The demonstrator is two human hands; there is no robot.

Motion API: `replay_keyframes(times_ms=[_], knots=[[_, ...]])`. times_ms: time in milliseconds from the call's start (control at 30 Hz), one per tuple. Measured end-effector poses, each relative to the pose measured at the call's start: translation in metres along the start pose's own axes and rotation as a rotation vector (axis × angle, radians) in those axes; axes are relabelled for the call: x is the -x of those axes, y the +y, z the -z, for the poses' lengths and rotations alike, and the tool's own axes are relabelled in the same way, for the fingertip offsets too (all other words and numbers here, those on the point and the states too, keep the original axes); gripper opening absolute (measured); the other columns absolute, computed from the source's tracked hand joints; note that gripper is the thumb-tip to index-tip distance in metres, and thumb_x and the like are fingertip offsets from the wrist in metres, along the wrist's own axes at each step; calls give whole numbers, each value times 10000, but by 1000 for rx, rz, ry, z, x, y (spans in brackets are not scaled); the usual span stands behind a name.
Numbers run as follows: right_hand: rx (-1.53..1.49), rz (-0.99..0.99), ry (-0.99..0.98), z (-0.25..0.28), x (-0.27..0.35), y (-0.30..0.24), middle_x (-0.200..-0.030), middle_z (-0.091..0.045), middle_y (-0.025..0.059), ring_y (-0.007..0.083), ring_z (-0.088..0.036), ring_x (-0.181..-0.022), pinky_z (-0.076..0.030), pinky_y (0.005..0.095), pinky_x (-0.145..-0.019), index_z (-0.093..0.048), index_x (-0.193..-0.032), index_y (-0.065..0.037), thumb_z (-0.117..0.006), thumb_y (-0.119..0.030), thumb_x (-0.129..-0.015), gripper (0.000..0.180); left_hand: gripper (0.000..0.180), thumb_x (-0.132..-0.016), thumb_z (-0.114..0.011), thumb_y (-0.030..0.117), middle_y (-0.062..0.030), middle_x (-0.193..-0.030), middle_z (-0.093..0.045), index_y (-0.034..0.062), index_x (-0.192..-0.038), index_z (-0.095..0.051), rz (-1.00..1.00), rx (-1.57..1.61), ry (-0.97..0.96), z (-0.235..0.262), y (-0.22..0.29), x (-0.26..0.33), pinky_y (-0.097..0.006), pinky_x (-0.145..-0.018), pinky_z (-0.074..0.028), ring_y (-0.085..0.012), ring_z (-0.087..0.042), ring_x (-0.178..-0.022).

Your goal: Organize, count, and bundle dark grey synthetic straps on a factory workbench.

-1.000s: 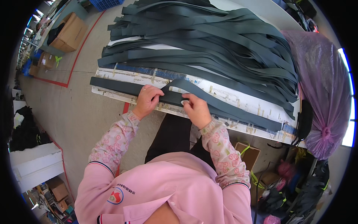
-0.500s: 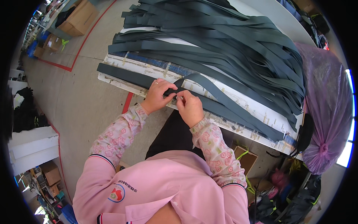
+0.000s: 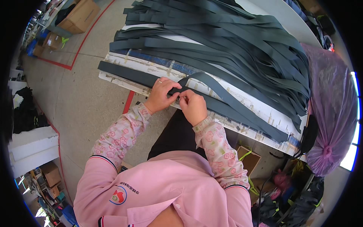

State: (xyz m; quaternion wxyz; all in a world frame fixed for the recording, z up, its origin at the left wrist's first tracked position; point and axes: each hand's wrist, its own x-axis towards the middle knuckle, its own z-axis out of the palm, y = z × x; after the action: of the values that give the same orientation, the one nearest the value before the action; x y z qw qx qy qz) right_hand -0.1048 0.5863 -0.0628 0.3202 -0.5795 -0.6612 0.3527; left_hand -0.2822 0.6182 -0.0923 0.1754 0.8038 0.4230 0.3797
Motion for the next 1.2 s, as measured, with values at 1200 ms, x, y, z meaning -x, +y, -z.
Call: replay_keyframes(times_ms=[1200], knots=[[55, -175, 144, 137, 77, 76, -668, -631, 124, 221, -628, -598, -503, 330, -593, -662, -917, 1, -645, -61, -840, 100, 253, -740, -757, 57, -49, -954, -673, 95, -969, -655, -15, -40, -27, 0, 3, -2, -376, -848, -454, -287, -578, -934]])
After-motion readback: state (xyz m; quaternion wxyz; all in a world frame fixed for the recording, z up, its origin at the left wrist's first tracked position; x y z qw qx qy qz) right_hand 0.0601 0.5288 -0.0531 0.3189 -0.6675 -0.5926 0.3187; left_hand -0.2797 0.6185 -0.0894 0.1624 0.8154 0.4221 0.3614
